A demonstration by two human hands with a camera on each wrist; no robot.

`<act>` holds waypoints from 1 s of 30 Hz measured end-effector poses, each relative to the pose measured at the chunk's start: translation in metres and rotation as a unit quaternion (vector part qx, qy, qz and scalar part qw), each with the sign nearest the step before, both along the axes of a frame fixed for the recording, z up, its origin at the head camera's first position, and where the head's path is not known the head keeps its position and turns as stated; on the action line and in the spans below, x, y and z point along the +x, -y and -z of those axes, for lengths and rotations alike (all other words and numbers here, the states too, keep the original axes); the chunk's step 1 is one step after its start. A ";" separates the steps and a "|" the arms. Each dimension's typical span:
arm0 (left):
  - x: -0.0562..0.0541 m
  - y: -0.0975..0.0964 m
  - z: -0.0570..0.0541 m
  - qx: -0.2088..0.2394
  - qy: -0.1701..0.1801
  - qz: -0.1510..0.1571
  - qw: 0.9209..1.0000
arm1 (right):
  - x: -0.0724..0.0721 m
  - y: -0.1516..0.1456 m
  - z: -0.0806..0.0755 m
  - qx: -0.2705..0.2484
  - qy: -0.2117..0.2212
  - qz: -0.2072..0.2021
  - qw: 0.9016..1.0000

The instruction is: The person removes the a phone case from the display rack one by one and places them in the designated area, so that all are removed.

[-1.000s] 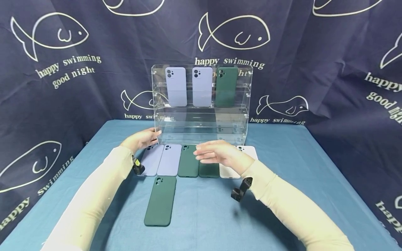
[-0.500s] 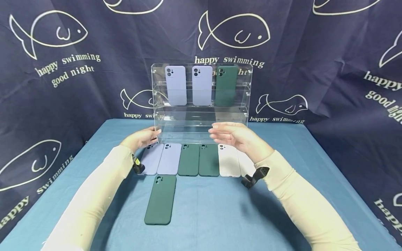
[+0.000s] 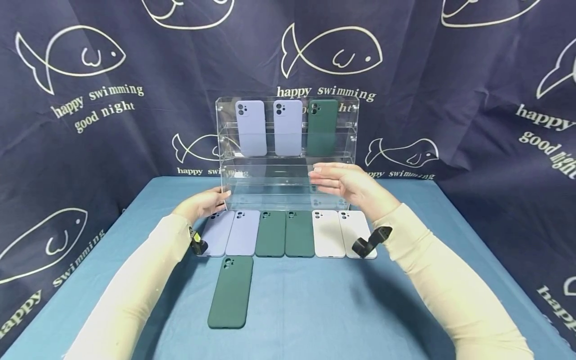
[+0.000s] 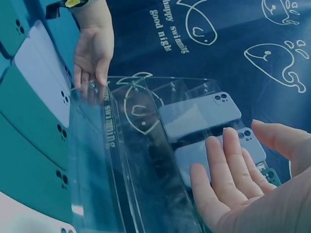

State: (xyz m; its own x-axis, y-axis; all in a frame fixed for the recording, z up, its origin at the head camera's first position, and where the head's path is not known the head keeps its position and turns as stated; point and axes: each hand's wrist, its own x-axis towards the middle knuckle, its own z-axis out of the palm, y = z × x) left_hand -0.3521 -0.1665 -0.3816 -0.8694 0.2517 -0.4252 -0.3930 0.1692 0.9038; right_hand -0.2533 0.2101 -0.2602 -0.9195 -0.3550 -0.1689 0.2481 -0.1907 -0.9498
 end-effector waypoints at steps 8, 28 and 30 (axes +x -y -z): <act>-0.002 -0.001 0.003 0.006 -0.010 0.006 1.000 | -0.016 -0.011 -0.020 0.025 -0.038 0.045 0.998; 0.000 0.000 -0.003 -0.006 -0.012 -0.006 1.000 | -0.059 -0.030 -0.060 0.095 -0.063 0.151 0.982; 0.000 0.001 -0.002 -0.011 -0.012 -0.005 1.000 | -0.063 -0.028 -0.062 0.097 -0.075 0.166 0.979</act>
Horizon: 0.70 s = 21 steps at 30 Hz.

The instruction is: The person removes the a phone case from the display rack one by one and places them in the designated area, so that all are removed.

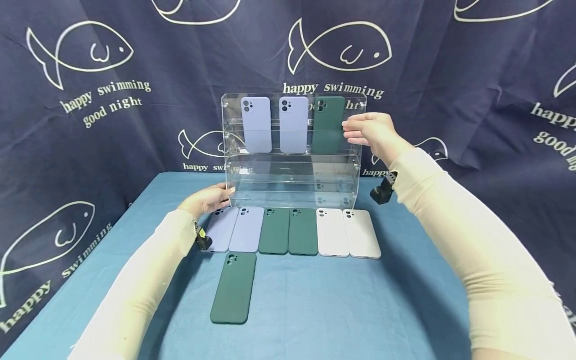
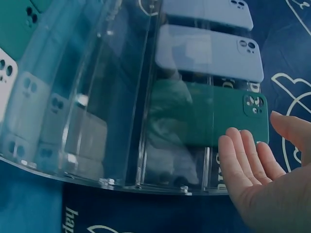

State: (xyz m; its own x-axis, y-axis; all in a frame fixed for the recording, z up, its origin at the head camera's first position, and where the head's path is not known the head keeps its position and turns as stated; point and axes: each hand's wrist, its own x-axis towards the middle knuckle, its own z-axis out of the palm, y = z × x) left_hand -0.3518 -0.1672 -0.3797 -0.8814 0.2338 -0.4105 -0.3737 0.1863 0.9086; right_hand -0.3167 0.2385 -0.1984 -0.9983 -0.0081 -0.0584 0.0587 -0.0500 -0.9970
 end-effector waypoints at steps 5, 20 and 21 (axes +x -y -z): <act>-0.002 0.001 0.003 0.001 -0.002 0.005 1.000 | -0.013 0.004 -0.005 0.041 -0.048 0.048 0.997; 0.000 0.001 -0.001 0.024 0.006 -0.007 1.000 | -0.048 0.015 0.006 0.209 -0.068 0.124 0.968; 0.000 0.001 -0.001 0.027 0.006 -0.007 1.000 | -0.050 0.015 0.008 0.211 -0.069 0.125 0.967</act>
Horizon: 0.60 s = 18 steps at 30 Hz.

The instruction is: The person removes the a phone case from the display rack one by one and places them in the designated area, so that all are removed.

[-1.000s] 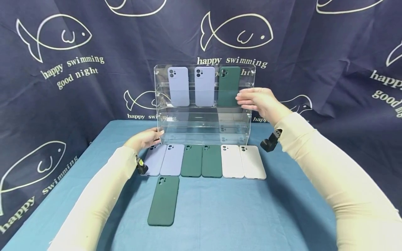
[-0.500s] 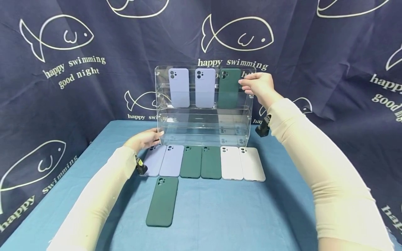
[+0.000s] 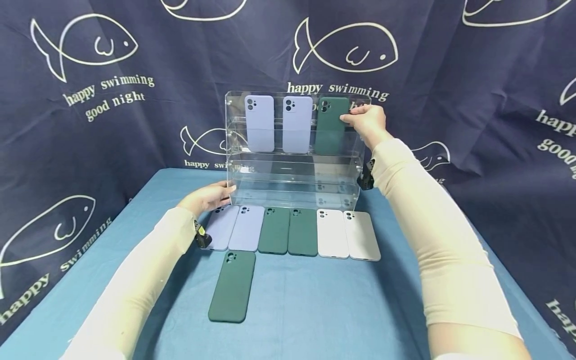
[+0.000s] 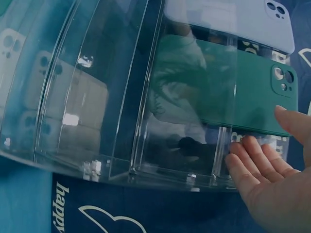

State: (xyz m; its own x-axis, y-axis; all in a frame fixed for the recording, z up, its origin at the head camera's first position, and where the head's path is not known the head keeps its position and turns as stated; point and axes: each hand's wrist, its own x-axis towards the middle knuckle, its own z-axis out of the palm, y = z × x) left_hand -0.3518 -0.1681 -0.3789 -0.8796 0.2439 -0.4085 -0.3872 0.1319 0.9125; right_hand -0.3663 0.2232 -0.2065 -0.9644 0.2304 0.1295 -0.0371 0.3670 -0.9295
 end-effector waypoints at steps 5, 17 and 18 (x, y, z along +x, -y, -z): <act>-0.003 0.000 0.001 0.001 0.001 -0.004 1.000 | -0.008 0.000 0.005 0.009 0.006 0.001 1.000; -0.002 0.001 0.002 -0.008 0.006 -0.010 1.000 | -0.017 0.000 0.006 0.024 0.032 -0.009 0.999; -0.001 0.002 0.003 -0.009 0.008 -0.011 1.000 | -0.018 0.000 0.007 0.023 0.032 -0.009 0.999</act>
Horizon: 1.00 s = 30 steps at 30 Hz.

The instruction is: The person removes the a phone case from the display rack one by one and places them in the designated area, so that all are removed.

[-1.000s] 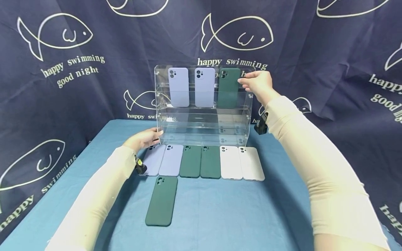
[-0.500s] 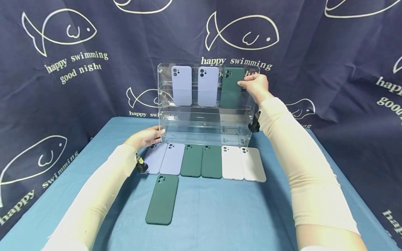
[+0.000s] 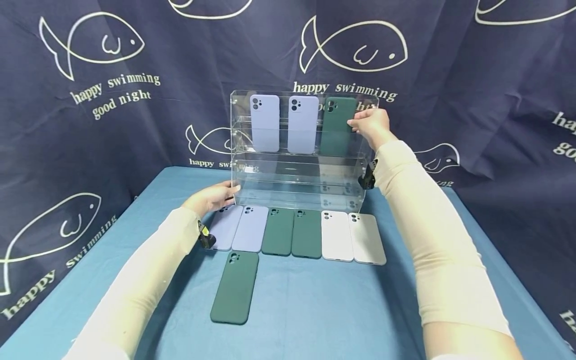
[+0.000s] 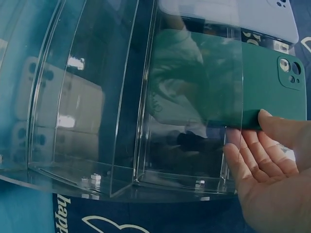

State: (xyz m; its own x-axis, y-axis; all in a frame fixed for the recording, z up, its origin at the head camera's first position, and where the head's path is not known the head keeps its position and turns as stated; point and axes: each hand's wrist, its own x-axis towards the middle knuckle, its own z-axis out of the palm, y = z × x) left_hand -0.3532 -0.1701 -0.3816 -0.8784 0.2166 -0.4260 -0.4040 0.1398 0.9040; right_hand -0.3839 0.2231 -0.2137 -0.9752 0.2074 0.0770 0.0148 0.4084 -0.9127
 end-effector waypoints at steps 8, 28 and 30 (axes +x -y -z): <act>-0.002 -0.002 -0.003 -0.001 -0.017 0.001 1.000 | 0.001 -0.002 0.000 -0.053 -0.026 0.015 0.998; 0.001 -0.004 0.006 -0.013 -0.024 0.011 1.000 | 0.009 -0.007 -0.001 -0.232 -0.024 0.032 0.972; 0.000 -0.004 0.006 -0.010 -0.026 0.012 1.000 | 0.011 -0.007 -0.006 -0.252 -0.036 0.042 0.966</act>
State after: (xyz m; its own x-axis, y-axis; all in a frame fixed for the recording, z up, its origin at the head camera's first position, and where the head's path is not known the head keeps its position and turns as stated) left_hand -0.3534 -0.1660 -0.3880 -0.8945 0.2299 -0.3834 -0.3520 0.1662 0.9211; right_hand -0.3730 0.2302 -0.2074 -0.9495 0.3136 0.0122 -0.0420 -0.0885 -0.9952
